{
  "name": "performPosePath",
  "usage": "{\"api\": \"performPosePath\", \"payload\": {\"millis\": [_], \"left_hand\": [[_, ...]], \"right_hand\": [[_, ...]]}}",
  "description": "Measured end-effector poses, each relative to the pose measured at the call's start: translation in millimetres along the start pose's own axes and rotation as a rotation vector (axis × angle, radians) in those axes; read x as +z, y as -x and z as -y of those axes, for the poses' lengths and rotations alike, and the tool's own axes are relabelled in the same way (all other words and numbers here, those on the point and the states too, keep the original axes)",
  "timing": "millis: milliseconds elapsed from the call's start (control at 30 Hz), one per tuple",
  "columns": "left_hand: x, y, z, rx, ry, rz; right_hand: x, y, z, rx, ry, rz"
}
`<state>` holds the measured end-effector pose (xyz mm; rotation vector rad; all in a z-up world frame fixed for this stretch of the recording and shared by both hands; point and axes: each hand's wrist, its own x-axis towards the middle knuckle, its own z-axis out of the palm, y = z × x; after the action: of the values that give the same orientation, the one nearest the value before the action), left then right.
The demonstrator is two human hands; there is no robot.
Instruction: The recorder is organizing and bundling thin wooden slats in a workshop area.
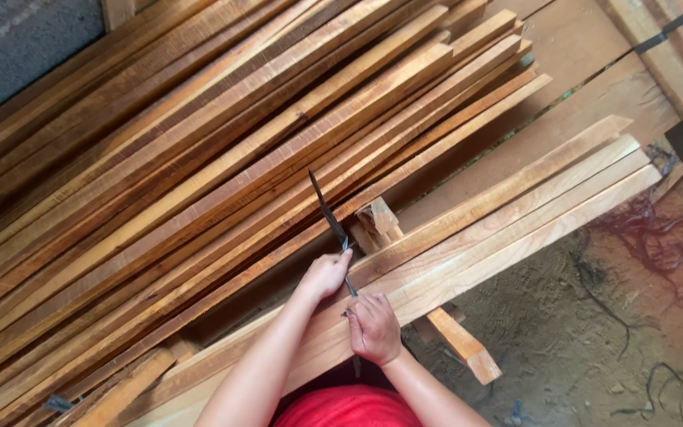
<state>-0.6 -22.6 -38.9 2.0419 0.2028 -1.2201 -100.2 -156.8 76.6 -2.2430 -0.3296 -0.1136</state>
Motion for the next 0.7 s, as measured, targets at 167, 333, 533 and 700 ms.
{"api": "performPosePath", "payload": {"millis": [167, 333, 533, 700], "left_hand": [[-19, 17, 10, 0.359, 0.487, 0.248], [-17, 27, 13, 0.486, 0.51, 0.21], [-6, -7, 19, 0.31, 0.901, 0.225], [15, -36, 42, 0.173, 0.863, 0.078]], "right_hand": [[-6, -5, 6, 0.016, 0.001, -0.007], [-3, 3, 3, 0.007, 0.001, 0.001], [-9, -11, 9, 0.074, 0.002, 0.004], [-9, -17, 12, 0.08, 0.014, -0.007]]}}
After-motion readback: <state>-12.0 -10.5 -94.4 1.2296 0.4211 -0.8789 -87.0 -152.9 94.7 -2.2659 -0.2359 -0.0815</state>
